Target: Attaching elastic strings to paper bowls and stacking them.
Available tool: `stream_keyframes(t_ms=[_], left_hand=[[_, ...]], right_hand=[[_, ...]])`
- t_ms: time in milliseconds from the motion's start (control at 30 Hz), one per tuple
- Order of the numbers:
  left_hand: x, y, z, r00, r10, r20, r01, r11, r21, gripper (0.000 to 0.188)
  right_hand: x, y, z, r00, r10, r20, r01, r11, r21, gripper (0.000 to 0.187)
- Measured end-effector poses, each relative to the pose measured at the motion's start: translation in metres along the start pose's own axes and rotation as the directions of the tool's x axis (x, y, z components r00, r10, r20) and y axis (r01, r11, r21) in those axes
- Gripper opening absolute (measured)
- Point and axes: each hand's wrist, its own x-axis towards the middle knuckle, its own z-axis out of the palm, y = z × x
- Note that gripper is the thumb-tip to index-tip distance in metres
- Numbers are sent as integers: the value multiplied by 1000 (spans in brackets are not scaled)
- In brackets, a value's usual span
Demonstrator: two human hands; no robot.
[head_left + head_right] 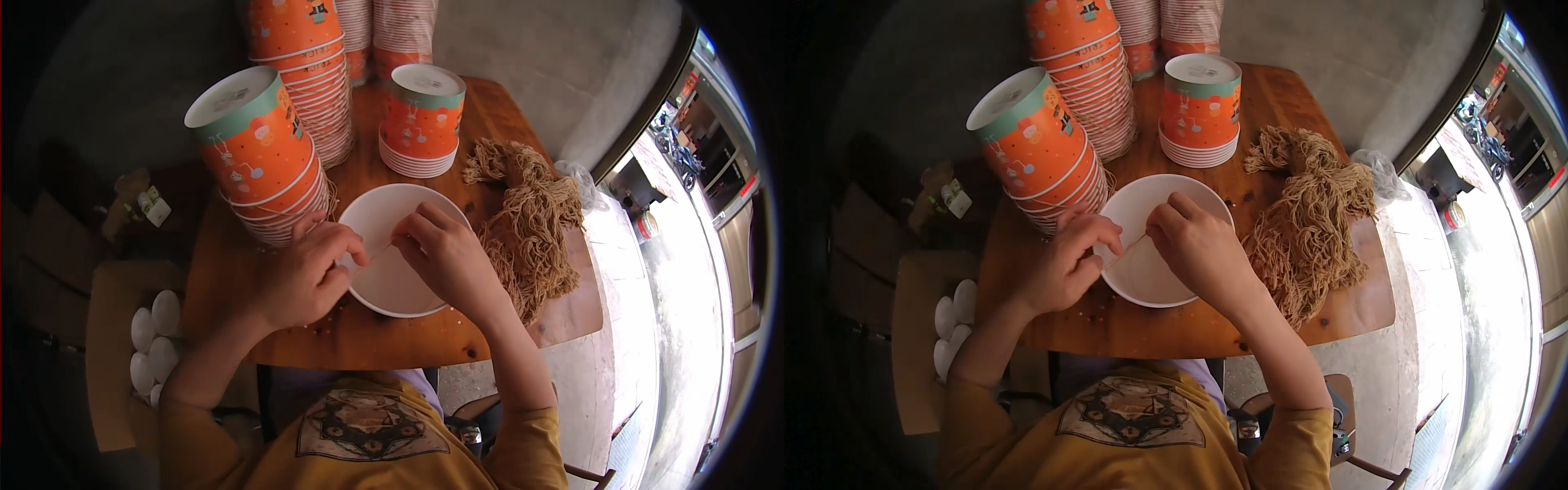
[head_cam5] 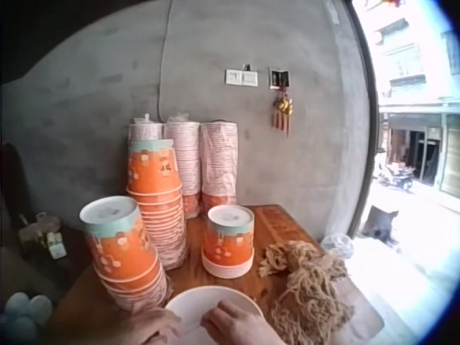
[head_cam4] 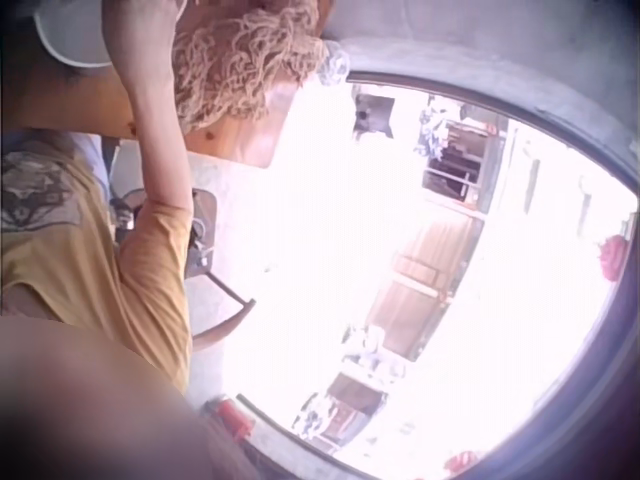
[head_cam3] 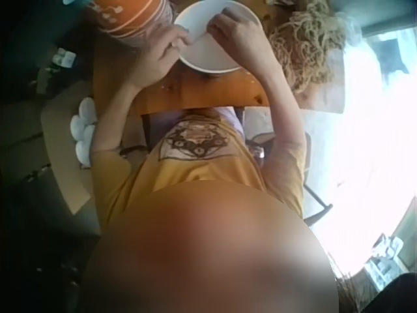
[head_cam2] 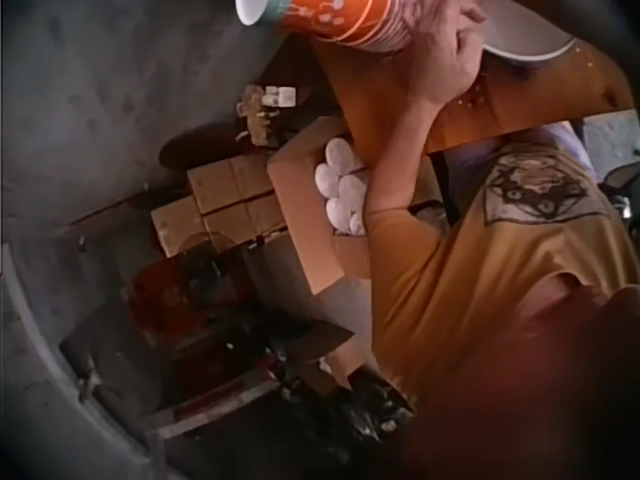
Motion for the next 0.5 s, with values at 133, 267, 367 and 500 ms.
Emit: stream_keyframes(t_ms=[133, 267, 367, 500], left_hand=[[5, 9, 19, 991, -50, -121, 64, 992, 112, 15], [9, 12, 28, 984, -108, -142, 132, 975, 177, 16], [10, 13, 28, 985, -94, -145, 124, 968, 217, 17], [3, 12, 12, 988, -10, -156, 50, 966, 255, 22]], right_hand=[[3, 1, 5, 1000, -7, -11, 6, 1000, -11, 7], [1, 3, 8, 997, -45, -63, 43, 998, -41, 8], [1, 2, 10, 994, -14, -106, -3, 988, -157, 9], [-1, 0, 11, 981, 93, -167, -142, 942, -304, 9]])
